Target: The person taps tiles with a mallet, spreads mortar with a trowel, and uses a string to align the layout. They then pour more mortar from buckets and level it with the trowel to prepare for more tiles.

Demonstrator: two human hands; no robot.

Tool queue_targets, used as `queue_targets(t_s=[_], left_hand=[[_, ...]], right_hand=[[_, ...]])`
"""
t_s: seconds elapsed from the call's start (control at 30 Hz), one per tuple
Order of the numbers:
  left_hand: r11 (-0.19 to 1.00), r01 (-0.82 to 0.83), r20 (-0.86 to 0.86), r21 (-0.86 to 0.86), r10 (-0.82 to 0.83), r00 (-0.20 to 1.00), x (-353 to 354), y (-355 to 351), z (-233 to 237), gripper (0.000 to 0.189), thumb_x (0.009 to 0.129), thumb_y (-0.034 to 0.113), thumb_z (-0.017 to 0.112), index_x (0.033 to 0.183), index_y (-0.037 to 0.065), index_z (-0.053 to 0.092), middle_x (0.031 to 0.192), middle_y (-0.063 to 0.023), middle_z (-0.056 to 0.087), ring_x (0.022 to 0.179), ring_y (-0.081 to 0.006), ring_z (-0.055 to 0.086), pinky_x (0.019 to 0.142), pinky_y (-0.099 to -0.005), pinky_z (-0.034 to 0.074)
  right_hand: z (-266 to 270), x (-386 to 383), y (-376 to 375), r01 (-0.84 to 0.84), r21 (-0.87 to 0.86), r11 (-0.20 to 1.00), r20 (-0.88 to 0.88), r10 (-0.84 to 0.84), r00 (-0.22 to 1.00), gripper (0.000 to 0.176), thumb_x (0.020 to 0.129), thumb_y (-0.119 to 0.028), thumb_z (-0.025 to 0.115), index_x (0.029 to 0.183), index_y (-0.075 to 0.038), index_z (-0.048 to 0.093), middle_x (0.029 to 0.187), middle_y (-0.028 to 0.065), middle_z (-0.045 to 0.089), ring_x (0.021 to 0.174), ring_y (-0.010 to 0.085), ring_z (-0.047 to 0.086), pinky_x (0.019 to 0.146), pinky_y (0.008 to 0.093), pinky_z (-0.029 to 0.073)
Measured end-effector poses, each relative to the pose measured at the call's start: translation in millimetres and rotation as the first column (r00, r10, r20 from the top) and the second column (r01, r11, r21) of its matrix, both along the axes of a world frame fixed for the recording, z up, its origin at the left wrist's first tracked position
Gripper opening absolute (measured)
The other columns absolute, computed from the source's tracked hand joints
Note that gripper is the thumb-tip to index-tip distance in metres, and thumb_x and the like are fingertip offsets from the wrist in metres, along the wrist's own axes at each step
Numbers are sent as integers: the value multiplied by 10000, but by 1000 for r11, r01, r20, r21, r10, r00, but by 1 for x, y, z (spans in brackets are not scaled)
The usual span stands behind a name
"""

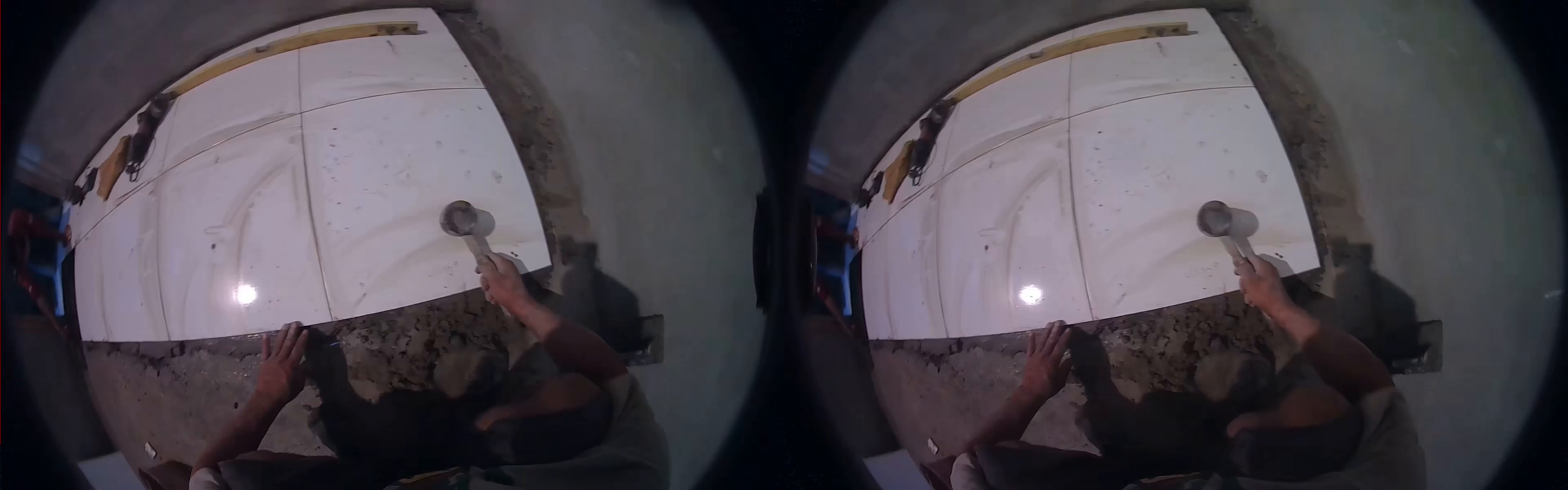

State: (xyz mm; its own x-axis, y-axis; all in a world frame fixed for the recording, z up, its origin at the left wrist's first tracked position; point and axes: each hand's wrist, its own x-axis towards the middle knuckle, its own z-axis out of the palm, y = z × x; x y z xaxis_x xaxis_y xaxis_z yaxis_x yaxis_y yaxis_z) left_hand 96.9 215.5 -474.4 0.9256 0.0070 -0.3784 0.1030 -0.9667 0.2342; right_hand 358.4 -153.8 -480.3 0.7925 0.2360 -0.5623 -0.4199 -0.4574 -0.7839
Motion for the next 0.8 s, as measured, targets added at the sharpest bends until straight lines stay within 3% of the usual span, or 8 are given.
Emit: queue_targets(t_s=[0.2,0.37,0.43,0.7,0.8], left_hand=[[1000,14,32,-5,-13,999,11,-3,7,650,877,300,548,1438,120,274,1484,-111,283,1384,-288,240,1103,-562,154],[997,56,45,-54,-54,998,31,-5,9,661,870,277,566,1437,114,268,1480,-112,295,1381,-298,243,1103,-563,158],[986,165,24,-12,-165,986,38,-7,10,654,871,282,564,1434,119,273,1481,-97,295,1385,-281,236,1104,-565,159],[980,196,-56,-30,-197,979,30,-6,3,633,873,285,559,1422,117,293,1473,-101,304,1389,-273,227,1102,-580,146],[981,188,9,-43,-188,982,22,-9,-1,624,874,278,549,1417,100,296,1478,-101,288,1399,-262,199,1106,-588,119]], right_hand=[[3,1,-8,1,38,999,22,-2,1000,348,937,-347,493,899,-4,534,571,19,473,398,98,442,373,248,370],[2,7,-11,43,48,998,19,-44,999,372,936,-368,494,888,-1,525,562,20,475,375,101,437,356,248,369],[-1,9,-11,48,93,995,20,-50,999,368,935,-375,496,890,-11,522,562,17,474,380,98,440,354,248,368],[8,4,-7,-51,-14,999,60,52,997,358,951,-396,455,892,-47,511,570,2,464,413,77,443,382,235,368],[-6,8,-11,-23,-32,999,8,23,1000,342,948,-373,470,898,-37,514,578,12,466,401,90,436,374,243,369]])
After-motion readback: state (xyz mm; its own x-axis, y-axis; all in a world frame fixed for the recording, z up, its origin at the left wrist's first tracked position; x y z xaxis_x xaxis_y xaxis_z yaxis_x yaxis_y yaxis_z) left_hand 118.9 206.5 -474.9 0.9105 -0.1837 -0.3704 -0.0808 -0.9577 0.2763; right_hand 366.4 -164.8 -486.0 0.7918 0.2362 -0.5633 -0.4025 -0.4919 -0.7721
